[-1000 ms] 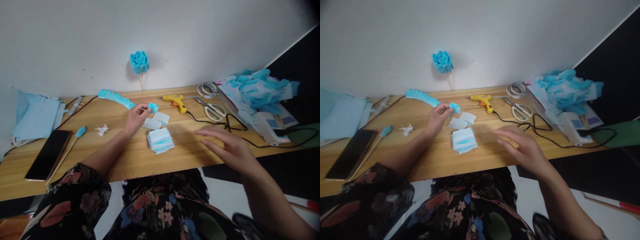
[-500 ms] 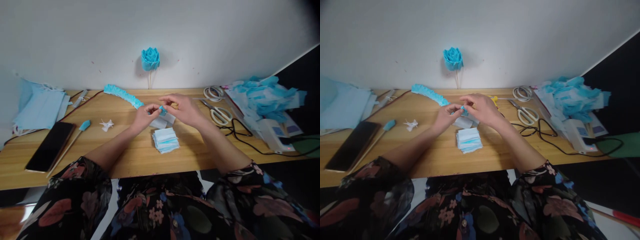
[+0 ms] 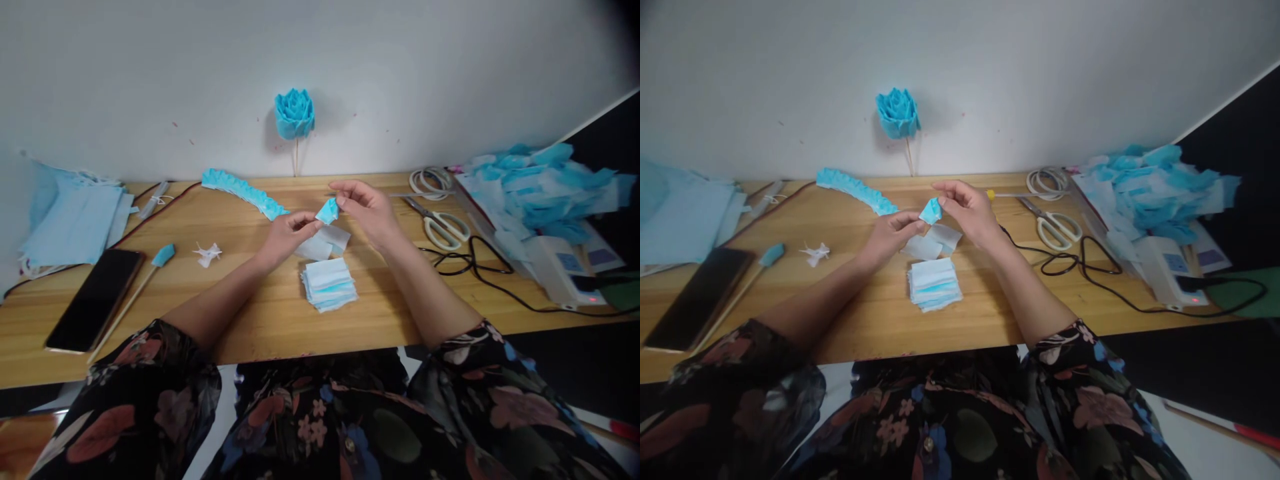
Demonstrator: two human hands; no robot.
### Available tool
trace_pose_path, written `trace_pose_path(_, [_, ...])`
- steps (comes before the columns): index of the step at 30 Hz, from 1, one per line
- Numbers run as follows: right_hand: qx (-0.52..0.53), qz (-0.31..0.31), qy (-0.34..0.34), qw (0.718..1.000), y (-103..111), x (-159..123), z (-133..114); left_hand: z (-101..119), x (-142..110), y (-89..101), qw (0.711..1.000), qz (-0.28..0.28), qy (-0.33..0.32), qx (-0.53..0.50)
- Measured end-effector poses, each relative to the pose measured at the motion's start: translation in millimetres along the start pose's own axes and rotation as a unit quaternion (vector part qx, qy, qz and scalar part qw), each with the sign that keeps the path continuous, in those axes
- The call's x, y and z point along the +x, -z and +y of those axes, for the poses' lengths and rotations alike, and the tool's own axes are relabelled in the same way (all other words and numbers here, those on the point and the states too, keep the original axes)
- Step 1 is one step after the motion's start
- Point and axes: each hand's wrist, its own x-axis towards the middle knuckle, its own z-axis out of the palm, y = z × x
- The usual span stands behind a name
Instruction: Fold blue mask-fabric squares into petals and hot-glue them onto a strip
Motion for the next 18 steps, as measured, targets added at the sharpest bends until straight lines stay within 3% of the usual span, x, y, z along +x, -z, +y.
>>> trace_pose_path(10, [0.028,-0.003,-0.007,1.000,-6.5,-4.3,13.9,1.4,-1.5,-2.8,0.999,0.025,-0.005,-0.021])
trace_pose_path(18, [0.029,-0.009,-0.036,0.999,-3.5,-8.0,8.7,0.9,-2.5,-0.6,1.000,0.021,-0.003,0.012])
